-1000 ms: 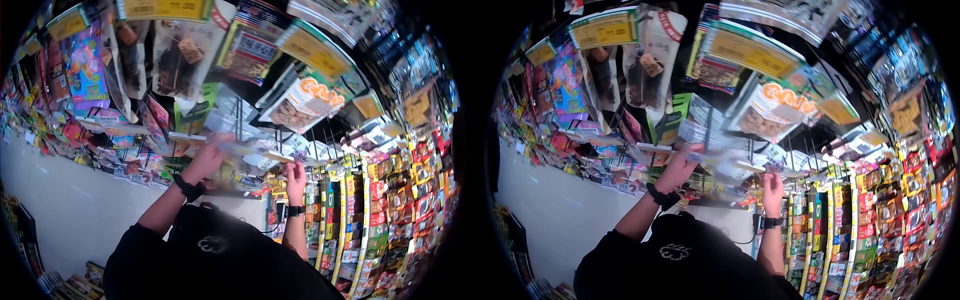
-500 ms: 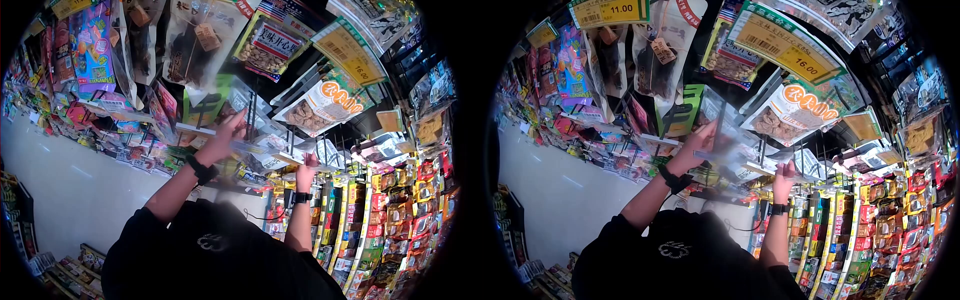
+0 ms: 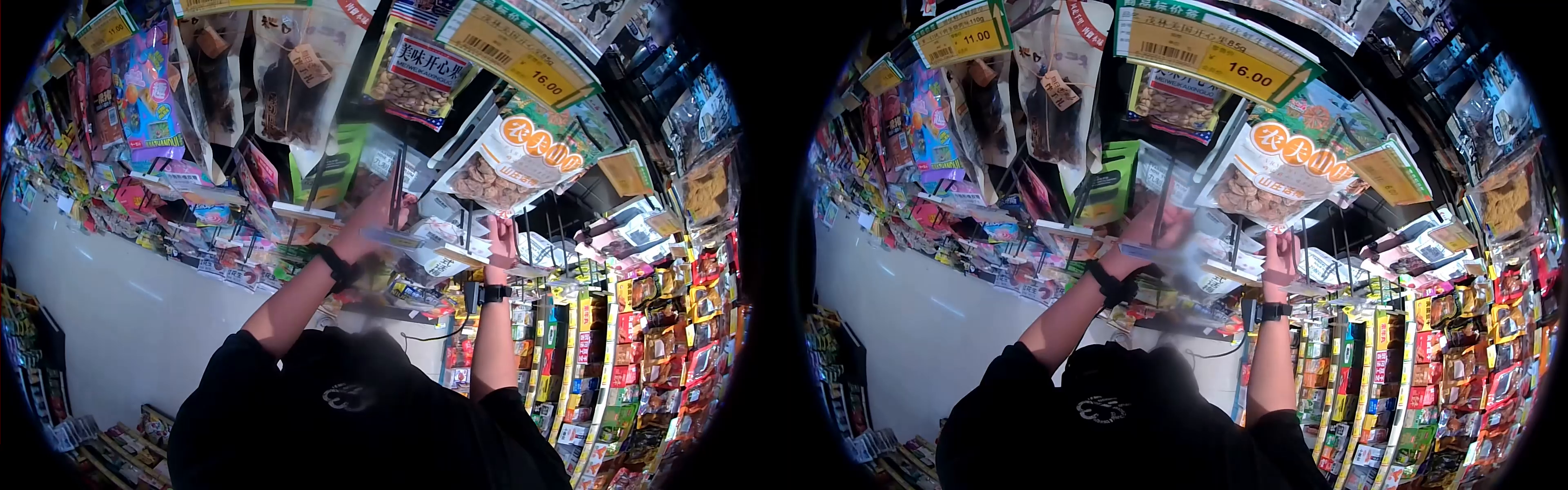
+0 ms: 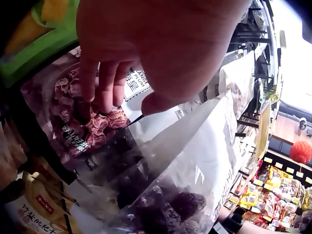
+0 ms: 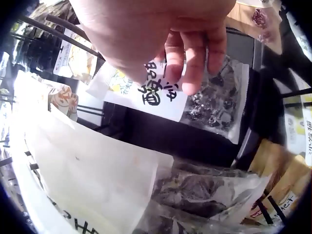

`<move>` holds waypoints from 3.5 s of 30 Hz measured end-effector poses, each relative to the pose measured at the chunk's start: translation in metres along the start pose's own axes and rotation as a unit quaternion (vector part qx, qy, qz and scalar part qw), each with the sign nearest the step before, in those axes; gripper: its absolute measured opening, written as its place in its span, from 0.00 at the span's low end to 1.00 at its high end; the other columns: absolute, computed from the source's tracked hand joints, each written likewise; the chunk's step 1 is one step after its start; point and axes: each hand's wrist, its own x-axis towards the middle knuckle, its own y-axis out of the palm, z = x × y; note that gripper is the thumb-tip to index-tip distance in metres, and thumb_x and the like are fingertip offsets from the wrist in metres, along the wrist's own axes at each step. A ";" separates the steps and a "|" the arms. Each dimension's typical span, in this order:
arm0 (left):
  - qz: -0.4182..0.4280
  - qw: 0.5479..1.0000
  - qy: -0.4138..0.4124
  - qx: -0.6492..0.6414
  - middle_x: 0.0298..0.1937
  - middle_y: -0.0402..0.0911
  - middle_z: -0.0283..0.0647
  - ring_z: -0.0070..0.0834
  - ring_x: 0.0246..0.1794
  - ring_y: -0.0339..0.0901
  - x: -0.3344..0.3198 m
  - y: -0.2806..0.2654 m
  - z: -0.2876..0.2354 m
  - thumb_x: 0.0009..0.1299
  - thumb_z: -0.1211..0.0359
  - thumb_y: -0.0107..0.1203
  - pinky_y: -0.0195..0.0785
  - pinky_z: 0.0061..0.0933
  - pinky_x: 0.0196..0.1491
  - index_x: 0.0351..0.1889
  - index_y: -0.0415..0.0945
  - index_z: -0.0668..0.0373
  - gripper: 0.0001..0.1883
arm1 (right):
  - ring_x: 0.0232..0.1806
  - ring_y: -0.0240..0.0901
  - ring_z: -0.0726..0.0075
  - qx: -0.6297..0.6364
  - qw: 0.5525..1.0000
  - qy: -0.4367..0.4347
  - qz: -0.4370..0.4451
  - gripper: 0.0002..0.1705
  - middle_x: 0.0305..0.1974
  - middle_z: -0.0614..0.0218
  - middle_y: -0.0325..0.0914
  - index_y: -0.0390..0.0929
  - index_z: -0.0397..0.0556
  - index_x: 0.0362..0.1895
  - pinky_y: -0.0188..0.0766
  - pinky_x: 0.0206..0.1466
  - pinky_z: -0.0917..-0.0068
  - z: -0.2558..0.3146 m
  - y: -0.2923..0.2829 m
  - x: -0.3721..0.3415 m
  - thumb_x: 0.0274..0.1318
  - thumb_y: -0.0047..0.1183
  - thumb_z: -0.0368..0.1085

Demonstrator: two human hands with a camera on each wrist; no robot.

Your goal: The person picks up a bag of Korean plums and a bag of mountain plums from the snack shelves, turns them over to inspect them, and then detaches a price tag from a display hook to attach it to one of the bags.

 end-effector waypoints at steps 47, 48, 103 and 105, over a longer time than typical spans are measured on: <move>0.098 0.959 -0.241 -0.117 0.40 0.85 0.36 0.20 0.39 0.82 -0.084 -0.029 -0.039 0.80 0.70 0.55 0.76 0.25 0.46 0.49 0.81 0.66 0.09 | 0.30 0.81 0.76 0.007 0.982 0.012 0.190 0.08 0.32 0.66 0.83 0.79 0.41 0.50 0.73 0.33 0.80 -0.013 -0.038 -0.082 0.74 0.51 0.31; 0.099 0.952 -0.251 -0.148 0.40 0.85 0.36 0.20 0.39 0.82 -0.087 -0.028 -0.042 0.80 0.70 0.55 0.76 0.26 0.46 0.48 0.81 0.66 0.09 | 0.30 0.81 0.76 0.001 0.982 0.033 0.187 0.08 0.33 0.67 0.84 0.79 0.42 0.50 0.73 0.32 0.80 -0.009 -0.042 -0.092 0.74 0.51 0.31; 0.141 0.959 -0.105 -0.223 0.37 0.83 0.32 0.19 0.36 0.78 0.040 0.054 -0.002 0.76 0.72 0.55 0.72 0.27 0.42 0.50 0.78 0.64 0.08 | 0.28 0.80 0.77 -0.090 0.976 0.008 0.198 0.16 0.28 0.66 0.86 0.85 0.37 0.43 0.74 0.32 0.76 0.007 0.044 -0.016 0.71 0.54 0.39; 0.153 0.964 -0.072 -0.207 0.32 0.80 0.32 0.19 0.33 0.75 0.043 0.054 -0.001 0.76 0.73 0.54 0.71 0.27 0.37 0.48 0.77 0.64 0.07 | 0.30 0.82 0.74 -0.085 0.976 -0.009 0.199 0.18 0.30 0.63 0.88 0.84 0.37 0.42 0.76 0.34 0.73 0.007 0.045 -0.016 0.72 0.54 0.42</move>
